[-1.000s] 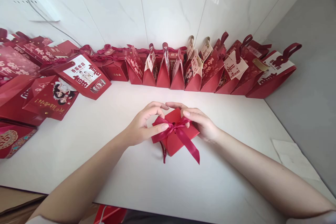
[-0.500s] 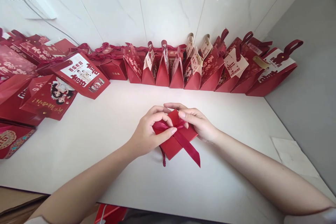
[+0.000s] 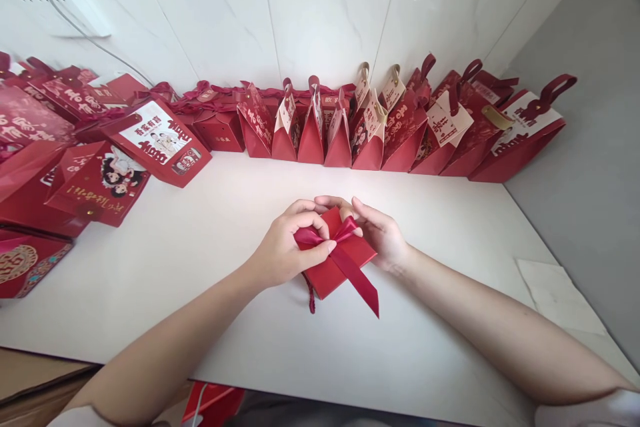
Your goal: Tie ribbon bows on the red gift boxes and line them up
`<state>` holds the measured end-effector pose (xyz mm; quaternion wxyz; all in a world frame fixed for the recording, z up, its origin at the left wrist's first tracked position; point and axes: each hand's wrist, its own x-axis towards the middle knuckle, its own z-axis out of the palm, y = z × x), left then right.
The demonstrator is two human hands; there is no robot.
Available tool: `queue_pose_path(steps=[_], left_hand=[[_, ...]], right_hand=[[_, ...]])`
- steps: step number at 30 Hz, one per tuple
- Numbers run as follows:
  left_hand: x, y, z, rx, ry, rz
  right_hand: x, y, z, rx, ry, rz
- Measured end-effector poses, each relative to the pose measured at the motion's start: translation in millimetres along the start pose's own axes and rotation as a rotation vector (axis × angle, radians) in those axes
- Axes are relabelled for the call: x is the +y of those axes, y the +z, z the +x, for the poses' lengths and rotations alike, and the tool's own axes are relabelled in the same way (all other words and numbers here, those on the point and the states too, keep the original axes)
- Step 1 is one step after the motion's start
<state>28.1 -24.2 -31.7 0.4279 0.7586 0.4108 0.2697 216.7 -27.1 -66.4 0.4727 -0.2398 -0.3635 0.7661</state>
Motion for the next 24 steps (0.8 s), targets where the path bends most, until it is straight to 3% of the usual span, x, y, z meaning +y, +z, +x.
queue_pose_path(steps=[8, 14, 20, 24], left_hand=[[-4, -1.1, -1, -0.007, 0.012, -0.038], [-15, -17.2, 5, -0.04, 0.031, -0.241], [-51, -32.2, 22, 0.065, -0.023, -0.307], [-81, -32.1, 32, 0.086, -0.071, -0.293]], right_hand=[[3, -4, -1, 0.004, -0.095, -0.179], [7, -28, 10, 0.092, -0.157, -0.249], [-14, -59, 14, -0.345, -0.04, -0.466], [-26, -68, 9, -0.529, 0.106, -0.706]])
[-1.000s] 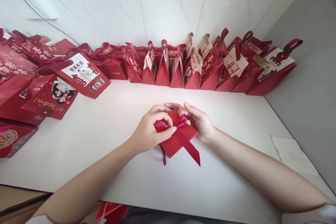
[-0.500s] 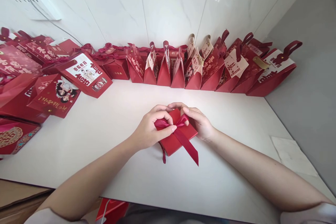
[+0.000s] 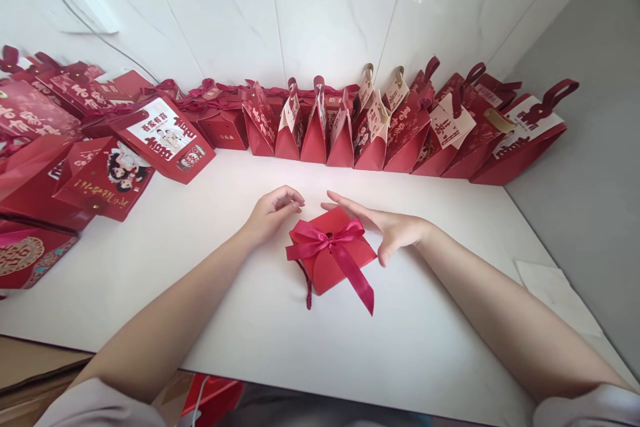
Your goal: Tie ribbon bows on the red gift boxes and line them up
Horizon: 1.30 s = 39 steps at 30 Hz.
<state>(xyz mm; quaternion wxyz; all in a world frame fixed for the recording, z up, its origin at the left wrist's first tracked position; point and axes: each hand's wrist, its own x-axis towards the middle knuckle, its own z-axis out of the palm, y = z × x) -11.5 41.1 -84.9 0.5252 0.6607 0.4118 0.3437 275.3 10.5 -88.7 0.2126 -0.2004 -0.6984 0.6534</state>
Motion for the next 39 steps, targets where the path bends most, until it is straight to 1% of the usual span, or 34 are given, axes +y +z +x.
queue_pose_path(steps=[2, 3, 5, 7, 10, 12, 14, 17, 20, 22, 26, 28, 31, 34, 39], left_hand=[[-8, -1.4, 3, 0.02, -0.013, -0.015], [-10, -1.6, 4, 0.028, -0.014, -0.033], [-12, -1.3, 4, 0.044, -0.02, -0.073], [-11, -0.4, 4, 0.085, -0.023, -0.096], [-12, 0.5, 6, 0.182, -0.012, -0.111], [-14, 0.6, 6, 0.221, -0.013, -0.123], [-16, 1.1, 6, 0.217, 0.003, -0.096], [-17, 4.7, 3, 0.121, 0.096, 0.027], [-14, 11.0, -2, 0.013, 0.174, 0.122], [-10, 14.3, -5, -0.014, 0.193, 0.144], [-2, 14.4, -6, 0.015, 0.168, 0.184], [-1, 12.3, -6, 0.03, 0.142, 0.206], [1, 9.1, -6, 0.016, 0.116, 0.201], [2, 6.2, -6, 0.002, 0.081, 0.188], [-1, 0.6, -6, 0.086, 0.001, 0.245]], right_hand=[[0, 4, -1, -0.051, 0.055, -0.092], [0, 7, -1, -0.05, 0.06, -0.127], [2, 14, 3, 0.007, 0.027, -0.171], [6, 18, 9, 0.134, -0.04, -0.156], [12, 18, 17, 0.346, -0.117, -0.008], [16, 15, 22, 0.471, -0.136, 0.083], [19, 13, 25, 0.577, -0.137, 0.136], [21, 14, 27, 0.675, -0.138, 0.16], [20, 17, 28, 0.685, -0.151, 0.123], [18, 17, 27, 0.649, -0.176, 0.104], [12, 15, 25, 0.539, -0.201, 0.063], [10, 14, 24, 0.522, -0.195, 0.037], [9, 14, 25, 0.532, -0.19, 0.007], [13, 14, 26, 0.541, -0.189, 0.019], [27, 11, 28, 0.587, -0.15, 0.011]])
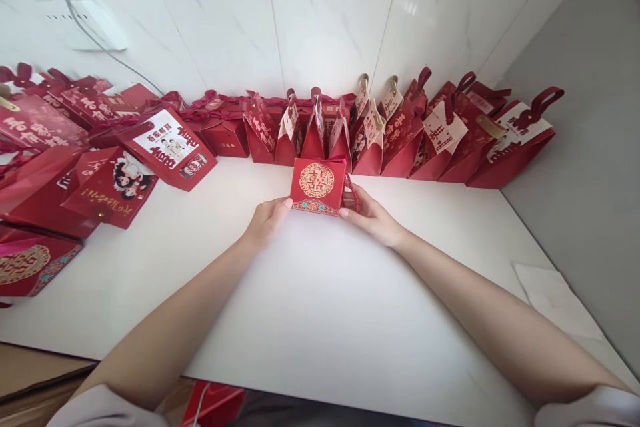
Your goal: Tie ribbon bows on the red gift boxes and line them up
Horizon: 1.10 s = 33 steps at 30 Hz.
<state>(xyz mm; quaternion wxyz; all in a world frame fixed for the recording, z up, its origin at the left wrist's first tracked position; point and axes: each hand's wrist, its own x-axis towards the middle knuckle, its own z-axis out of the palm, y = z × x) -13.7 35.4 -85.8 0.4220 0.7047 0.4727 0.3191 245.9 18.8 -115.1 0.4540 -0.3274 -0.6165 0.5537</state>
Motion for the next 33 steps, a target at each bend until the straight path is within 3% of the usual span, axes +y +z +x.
queue_pose_path(steps=[6, 14, 20, 22, 25, 29, 33], left_hand=[[-1, -0.2, 0, 0.018, 0.012, 0.047], [8, 6.5, -4, -0.045, 0.04, 0.017], [-7, 15.0, 1, 0.129, 0.035, -0.073], [-9, 17.0, 3, 0.15, 0.024, -0.108], [-7, 16.6, 4, 0.061, 0.091, -0.22], [-3, 13.0, 4, -0.173, 0.212, -0.28], [-9, 10.5, 4, -0.215, 0.175, -0.236]], right_hand=[[2, -4, -2, -0.02, -0.006, -0.029], [0, -8, -6, -0.054, -0.028, -0.029], [1, -3, -6, 0.208, -0.181, -0.294], [0, -2, -7, 0.241, -0.197, -0.343], [-2, -1, -9, 0.196, -0.19, -0.381], [-6, -3, -11, 0.141, -0.19, -0.391], [-10, -3, -13, 0.107, -0.191, -0.364]])
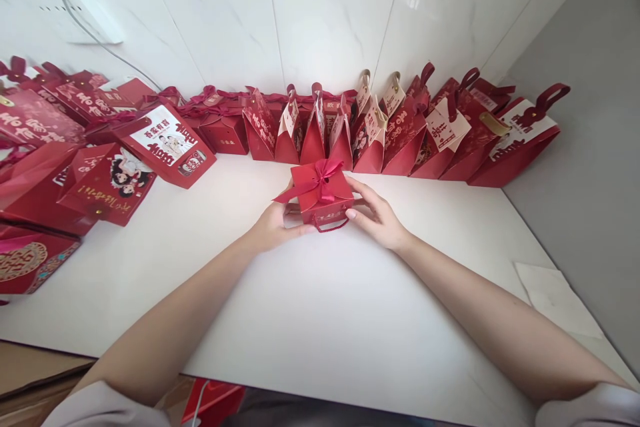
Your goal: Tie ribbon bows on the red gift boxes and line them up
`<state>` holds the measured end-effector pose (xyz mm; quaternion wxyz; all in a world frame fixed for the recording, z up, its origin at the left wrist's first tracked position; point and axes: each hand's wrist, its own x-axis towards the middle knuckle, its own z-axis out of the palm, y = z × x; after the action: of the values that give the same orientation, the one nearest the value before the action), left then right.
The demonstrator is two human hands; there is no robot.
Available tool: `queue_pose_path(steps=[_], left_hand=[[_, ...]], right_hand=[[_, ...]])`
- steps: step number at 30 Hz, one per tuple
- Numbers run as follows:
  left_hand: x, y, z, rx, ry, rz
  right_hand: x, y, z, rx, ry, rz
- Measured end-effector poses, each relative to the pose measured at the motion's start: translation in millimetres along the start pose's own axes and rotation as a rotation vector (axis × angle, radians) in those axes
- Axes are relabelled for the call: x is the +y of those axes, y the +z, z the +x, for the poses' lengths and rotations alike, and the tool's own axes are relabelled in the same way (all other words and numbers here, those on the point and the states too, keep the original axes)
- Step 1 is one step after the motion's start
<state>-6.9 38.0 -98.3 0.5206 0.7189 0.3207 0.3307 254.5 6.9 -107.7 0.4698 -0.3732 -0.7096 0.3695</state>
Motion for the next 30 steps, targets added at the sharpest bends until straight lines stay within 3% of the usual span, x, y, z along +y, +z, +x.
queue_pose_path(steps=[8, 14, 30], left_hand=[[1, -3.3, 1, 0.048, -0.108, -0.024], [9, -1.6, -2, 0.085, -0.162, 0.038], [13, 2.4, -1, 0.087, -0.111, -0.009]], right_hand=[[-3, 0, 5, -0.231, 0.018, 0.204], [5, -2, 6, -0.244, -0.028, 0.142], [7, -3, 6, -0.249, -0.033, 0.095]])
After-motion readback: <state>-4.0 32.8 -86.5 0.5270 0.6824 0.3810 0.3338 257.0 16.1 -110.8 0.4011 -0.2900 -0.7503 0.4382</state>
